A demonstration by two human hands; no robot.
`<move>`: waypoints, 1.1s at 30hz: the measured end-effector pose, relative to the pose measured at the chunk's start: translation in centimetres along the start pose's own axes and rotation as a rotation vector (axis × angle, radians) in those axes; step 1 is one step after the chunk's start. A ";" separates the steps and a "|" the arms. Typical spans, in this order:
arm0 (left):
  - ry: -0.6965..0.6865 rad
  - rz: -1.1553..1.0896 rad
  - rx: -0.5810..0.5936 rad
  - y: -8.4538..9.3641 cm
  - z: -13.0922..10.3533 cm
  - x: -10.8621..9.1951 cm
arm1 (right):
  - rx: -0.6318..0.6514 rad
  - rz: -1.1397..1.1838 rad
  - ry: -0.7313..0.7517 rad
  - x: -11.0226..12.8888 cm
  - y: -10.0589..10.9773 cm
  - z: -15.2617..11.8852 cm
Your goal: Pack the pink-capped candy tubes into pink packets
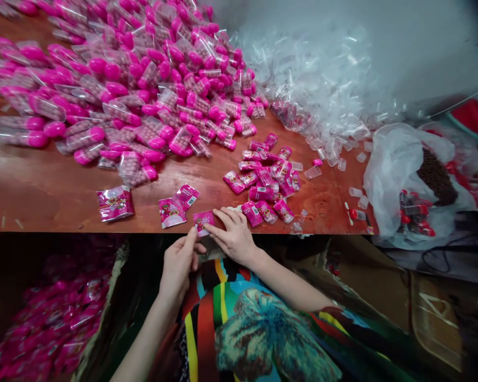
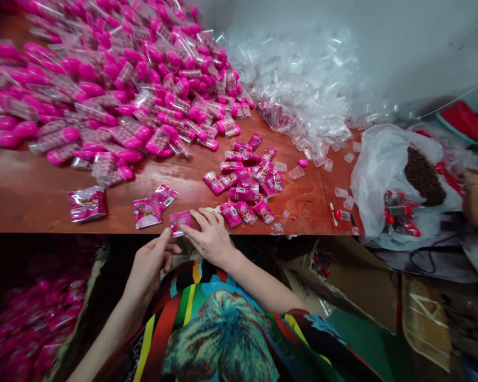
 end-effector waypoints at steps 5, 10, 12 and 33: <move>0.005 0.019 0.095 -1.4 0.2 0.0 | -0.055 0.168 -0.033 -0.4 0.1 -0.1; 0.063 -0.161 0.172 -1.8 -0.7 -1.3 | -0.023 0.336 0.070 0.7 0.6 0.3; 0.035 -0.227 0.128 -1.3 -0.8 -2.2 | -0.052 0.443 0.041 0.8 1.2 0.8; -0.148 -0.438 -0.226 8.0 2.0 -6.8 | 0.086 0.636 -0.013 4.3 -2.1 16.2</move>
Point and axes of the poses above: each hand's wrist, its own z-axis towards the middle knuckle, its own y-axis out of the back of the hand, x = y × z, the point moved 8 cm from there along z, towards the middle knuckle, and after that the axes turned 13 degrees about z, right-handed, at the moved point
